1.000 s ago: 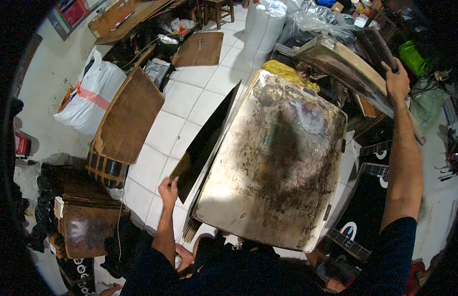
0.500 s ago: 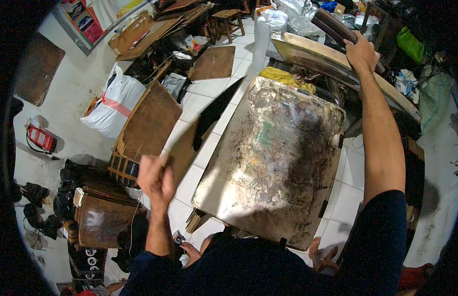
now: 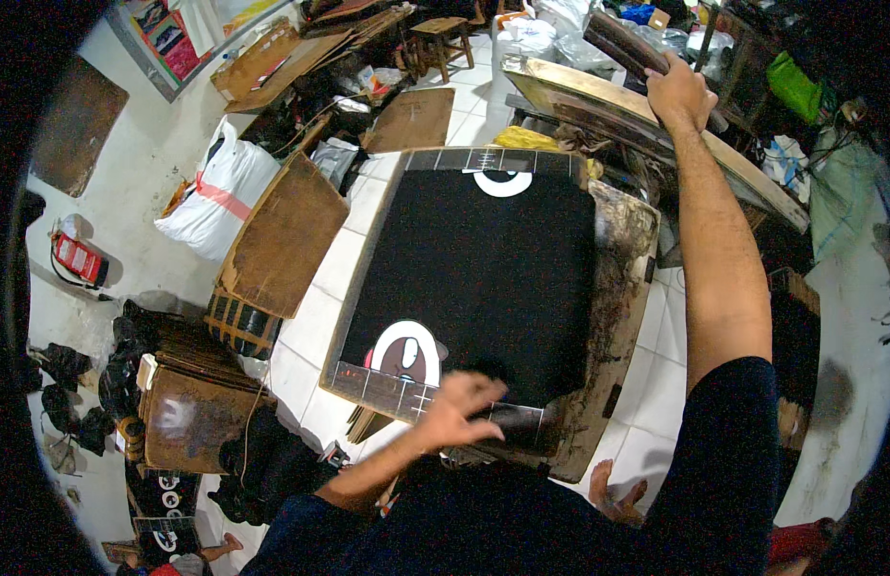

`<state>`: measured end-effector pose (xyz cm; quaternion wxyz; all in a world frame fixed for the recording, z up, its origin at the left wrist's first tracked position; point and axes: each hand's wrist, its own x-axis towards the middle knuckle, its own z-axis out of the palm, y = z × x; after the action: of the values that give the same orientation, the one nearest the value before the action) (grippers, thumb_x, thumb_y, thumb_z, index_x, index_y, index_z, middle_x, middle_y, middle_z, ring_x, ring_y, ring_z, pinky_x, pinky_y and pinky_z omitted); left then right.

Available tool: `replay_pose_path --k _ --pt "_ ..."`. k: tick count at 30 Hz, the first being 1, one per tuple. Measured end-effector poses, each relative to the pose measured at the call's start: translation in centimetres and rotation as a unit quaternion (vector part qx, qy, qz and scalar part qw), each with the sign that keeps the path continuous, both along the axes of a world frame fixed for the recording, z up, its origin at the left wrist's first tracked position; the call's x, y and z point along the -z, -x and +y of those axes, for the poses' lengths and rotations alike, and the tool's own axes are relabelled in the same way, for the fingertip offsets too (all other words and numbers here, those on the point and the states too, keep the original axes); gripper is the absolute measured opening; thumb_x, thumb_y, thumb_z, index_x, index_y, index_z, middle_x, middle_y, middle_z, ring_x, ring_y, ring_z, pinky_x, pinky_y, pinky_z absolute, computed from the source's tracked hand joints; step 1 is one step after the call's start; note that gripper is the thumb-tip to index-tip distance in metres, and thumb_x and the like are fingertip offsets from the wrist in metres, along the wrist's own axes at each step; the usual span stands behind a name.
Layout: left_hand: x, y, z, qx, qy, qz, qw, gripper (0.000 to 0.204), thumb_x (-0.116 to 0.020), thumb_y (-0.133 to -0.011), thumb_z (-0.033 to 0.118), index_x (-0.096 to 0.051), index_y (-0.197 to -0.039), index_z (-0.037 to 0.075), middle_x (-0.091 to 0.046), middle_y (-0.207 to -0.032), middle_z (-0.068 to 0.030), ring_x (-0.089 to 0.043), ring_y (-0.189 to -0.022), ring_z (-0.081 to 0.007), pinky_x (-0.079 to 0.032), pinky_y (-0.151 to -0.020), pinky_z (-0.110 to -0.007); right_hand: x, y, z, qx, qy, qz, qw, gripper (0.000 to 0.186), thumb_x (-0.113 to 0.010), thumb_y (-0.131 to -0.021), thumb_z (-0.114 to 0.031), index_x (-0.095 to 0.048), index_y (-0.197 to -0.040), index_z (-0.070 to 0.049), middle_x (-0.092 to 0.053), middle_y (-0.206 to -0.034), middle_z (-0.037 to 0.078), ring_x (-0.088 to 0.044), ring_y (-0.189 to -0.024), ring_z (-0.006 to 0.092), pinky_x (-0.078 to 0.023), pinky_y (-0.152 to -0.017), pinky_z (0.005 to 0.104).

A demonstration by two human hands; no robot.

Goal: The person repeatedly aligns a screen printing frame over a black t-shirt and uses a squeegee to pull ink across the mesh. They lift the frame to check the print, then reposition and repeat the process on the same shirt.

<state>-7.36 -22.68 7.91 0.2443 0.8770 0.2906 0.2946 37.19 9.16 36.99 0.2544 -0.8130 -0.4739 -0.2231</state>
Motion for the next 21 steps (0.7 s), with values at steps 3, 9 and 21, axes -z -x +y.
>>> replay_pose_path --k 3,9,21 --pt "3.6 8.1 7.0 -0.298 0.025 0.043 0.953 0.048 -0.082 -0.082 0.034 -0.071 -0.116 0.003 -0.071 -0.112 -0.0182 -0.062 -0.108 -0.0383 -0.046 -0.098 -0.048 0.4 -0.2 -0.2 -0.002 -0.004 -0.003 1.000 0.049 -0.068 -0.094 -0.044 -0.062 -0.140 -0.029 -0.073 -0.122 0.011 -0.064 -0.121 0.0326 -0.039 -0.104 0.0554" --pt "11.3 26.1 12.9 -0.578 0.222 0.163 0.768 0.051 -0.063 -0.100 0.047 -0.072 -0.104 -0.004 -0.072 -0.098 -0.0237 -0.068 -0.097 -0.0443 -0.050 -0.089 -0.053 0.7 -0.7 -0.2 0.017 -0.002 -0.002 1.000 0.050 -0.068 -0.093 -0.048 -0.063 -0.139 -0.030 -0.074 -0.120 0.013 -0.066 -0.118 0.0337 -0.044 -0.101 0.0536" --pt "10.6 21.0 8.9 -0.447 0.386 -0.220 0.777 0.047 -0.062 -0.106 0.033 -0.053 -0.067 0.007 -0.045 -0.062 0.0070 -0.037 -0.060 -0.0077 -0.032 -0.055 -0.030 1.2 -2.0 -1.1 0.000 -0.046 -0.038 0.998 0.051 -0.069 -0.093 -0.051 -0.065 -0.137 -0.027 -0.074 -0.118 0.016 -0.070 -0.109 0.0392 -0.053 -0.092 0.0491"
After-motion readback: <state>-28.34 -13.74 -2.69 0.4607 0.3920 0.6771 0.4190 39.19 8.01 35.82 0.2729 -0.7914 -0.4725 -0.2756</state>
